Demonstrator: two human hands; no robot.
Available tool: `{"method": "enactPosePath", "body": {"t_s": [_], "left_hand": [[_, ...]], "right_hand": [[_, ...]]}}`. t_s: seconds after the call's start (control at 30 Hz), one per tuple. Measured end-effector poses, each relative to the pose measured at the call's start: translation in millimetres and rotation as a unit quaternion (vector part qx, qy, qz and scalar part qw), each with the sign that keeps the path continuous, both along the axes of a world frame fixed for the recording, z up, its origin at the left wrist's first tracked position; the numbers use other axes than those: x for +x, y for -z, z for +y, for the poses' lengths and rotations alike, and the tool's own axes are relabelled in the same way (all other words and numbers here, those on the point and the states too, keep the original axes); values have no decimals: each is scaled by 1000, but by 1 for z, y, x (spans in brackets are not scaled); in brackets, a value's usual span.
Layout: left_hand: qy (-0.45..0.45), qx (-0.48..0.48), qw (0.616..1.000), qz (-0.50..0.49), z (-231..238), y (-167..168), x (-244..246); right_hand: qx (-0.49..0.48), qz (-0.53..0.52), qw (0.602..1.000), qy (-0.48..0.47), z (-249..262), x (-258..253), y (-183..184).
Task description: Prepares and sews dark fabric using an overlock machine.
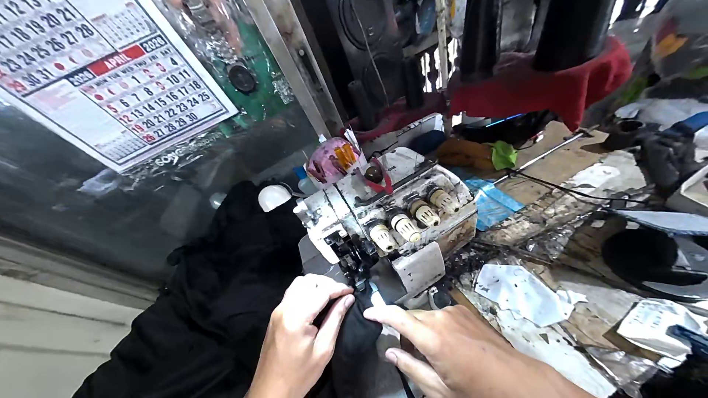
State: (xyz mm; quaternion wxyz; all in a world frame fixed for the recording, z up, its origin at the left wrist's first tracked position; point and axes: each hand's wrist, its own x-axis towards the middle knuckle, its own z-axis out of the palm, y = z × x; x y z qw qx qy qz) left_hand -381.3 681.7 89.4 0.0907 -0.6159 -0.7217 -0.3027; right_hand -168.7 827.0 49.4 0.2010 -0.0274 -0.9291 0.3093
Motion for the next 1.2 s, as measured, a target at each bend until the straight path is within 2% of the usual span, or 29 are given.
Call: {"method": "enactPosePath", "body": {"t_s": [0.27, 0.47, 0.6, 0.7, 0.83, 0.93, 1.0, 1.07, 1.13, 1.2], "left_hand": [[-93, 16, 994, 58, 3, 3, 20], [-54, 14, 998, 42, 4, 3, 7], [-73, 3, 997, 27, -7, -2, 21], [-81, 37, 996, 7, 4, 8, 13], [-112, -5, 994, -11, 6, 7, -26], [-150, -65, 986, -22, -16, 3, -18], [-159, -94, 983, 4, -34, -5, -2], [-130, -104, 984, 58, -45, -14, 21], [-89, -102, 987, 85, -35, -15, 56], [-64, -64, 992, 92, -5, 0, 90]], "right_hand": [[-15, -13, 1000, 16, -1, -2, -2], [-15, -20, 999, 19, -6, 1, -1], [-23, -19, 999, 10, -8, 6, 3], [-43, -86, 995, -11, -13, -5, -10], [-75, -225, 971, -36, -28, -35, -40], [-108, -200, 971, -76, -30, -44, -34], [-157, -113, 974, -115, -30, -37, -14], [-256, -18, 958, -128, -31, -25, -1], [-391, 19, 918, -55, -29, -4, -9], [-481, 56, 870, 88, -16, 5, -23]]}}
